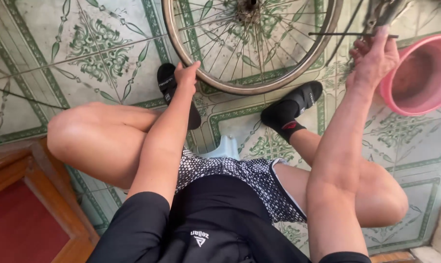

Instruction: The person removes a tire from a bicycle wheel by hand, sets the tire aside, and picks up a bucket of water. They then pull a section of an inner tube through the wheel rim and submerge it in the water to check for leaks.

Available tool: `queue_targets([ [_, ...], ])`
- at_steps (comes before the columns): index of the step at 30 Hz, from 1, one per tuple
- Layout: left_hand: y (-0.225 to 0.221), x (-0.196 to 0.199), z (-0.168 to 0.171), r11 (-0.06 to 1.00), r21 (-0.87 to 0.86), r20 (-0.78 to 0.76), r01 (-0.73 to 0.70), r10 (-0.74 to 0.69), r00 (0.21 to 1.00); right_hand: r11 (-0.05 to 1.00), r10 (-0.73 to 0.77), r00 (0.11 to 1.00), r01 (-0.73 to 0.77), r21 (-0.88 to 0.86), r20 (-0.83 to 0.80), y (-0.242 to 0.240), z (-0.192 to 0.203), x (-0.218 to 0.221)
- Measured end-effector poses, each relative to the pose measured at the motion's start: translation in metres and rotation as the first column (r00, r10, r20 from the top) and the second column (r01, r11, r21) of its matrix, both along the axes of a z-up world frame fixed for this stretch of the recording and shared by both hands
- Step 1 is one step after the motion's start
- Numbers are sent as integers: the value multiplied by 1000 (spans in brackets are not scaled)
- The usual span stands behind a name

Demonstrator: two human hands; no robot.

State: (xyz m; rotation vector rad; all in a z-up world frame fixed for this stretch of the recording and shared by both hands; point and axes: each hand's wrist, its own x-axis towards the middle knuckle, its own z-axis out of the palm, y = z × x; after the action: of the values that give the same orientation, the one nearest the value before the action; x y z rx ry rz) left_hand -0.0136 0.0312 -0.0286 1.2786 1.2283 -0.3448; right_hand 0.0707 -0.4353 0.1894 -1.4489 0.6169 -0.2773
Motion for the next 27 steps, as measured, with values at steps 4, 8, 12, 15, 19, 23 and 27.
queue_targets([
  [4,5,0,-9,995,-93,97,33,-24,995,999,-17,1000,17,36,9,8,-13,6],
  [8,6,-1,-10,997,-50,-51,62,-64,997,998,-37,999,39,47,-35,10,-27,8],
  [12,9,-3,-9,987,-144,14,75,-74,997,997,-48,999,49,51,-25,2,-31,-1],
  [15,12,-1,-4,986,-152,37,64,-59,998,995,-15,999,11,99,39,2,-29,0],
  [19,9,-2,-1,970,-241,84,-27,48,995,996,-14,999,11,90,40,6,-24,-1],
  [23,-19,-17,21,939,-317,25,-135,151,988,996,49,999,-50,75,14,14,-27,-7],
  [27,-56,-40,11,903,-390,-14,-178,187,982,994,100,994,-98,57,-46,30,-36,-8],
])
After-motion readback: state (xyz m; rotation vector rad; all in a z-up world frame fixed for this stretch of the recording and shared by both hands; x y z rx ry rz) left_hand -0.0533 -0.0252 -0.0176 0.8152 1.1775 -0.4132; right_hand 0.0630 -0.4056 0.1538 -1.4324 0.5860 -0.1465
